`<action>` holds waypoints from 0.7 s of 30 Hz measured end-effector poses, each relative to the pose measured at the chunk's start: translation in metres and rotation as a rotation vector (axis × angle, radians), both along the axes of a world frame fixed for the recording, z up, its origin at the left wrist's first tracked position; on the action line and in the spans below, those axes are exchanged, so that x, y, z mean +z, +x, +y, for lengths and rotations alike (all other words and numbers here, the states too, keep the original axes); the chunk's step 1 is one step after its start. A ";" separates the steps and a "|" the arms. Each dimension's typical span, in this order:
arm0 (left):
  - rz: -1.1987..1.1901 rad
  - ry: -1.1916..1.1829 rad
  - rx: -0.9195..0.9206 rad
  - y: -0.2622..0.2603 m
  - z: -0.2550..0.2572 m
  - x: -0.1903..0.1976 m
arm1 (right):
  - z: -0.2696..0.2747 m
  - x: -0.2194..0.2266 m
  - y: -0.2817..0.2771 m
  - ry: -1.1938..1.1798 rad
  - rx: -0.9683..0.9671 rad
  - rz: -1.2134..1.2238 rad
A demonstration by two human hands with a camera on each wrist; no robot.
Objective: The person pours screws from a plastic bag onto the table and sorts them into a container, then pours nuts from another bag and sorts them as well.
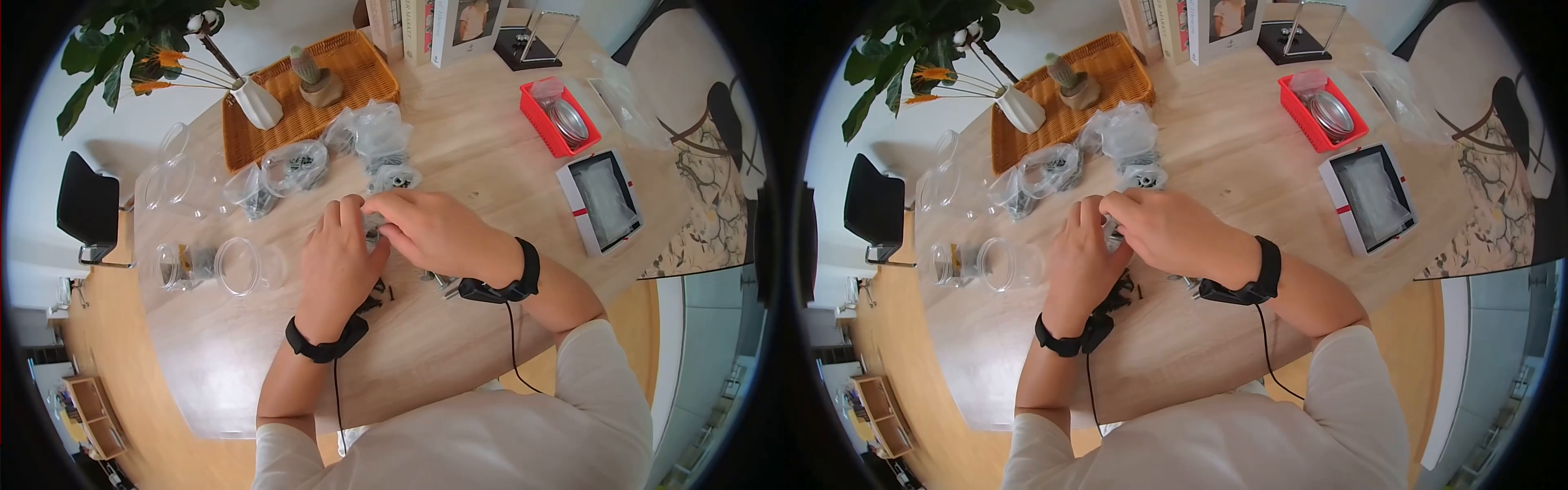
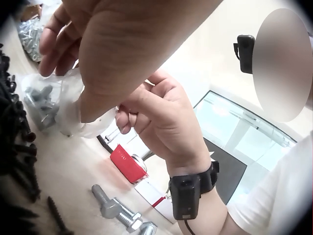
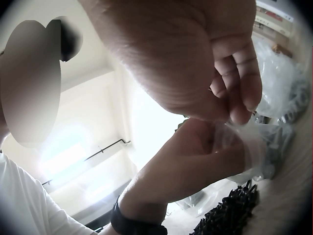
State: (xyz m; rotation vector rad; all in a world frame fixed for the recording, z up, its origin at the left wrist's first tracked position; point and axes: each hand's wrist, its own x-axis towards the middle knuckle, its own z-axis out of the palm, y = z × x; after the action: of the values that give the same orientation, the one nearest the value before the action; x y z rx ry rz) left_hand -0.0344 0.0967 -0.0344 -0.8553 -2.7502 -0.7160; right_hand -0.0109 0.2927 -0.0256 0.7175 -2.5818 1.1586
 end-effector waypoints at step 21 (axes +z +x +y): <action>-0.173 0.130 0.031 -0.013 -0.012 0.001 | 0.002 -0.003 -0.003 0.048 -0.092 0.076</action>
State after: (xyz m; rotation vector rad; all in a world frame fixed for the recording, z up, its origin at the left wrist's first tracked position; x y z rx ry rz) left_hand -0.0477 0.0843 -0.0336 -0.7547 -2.8195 -0.9945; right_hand -0.0140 0.2950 -0.0281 0.6324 -2.5576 1.0257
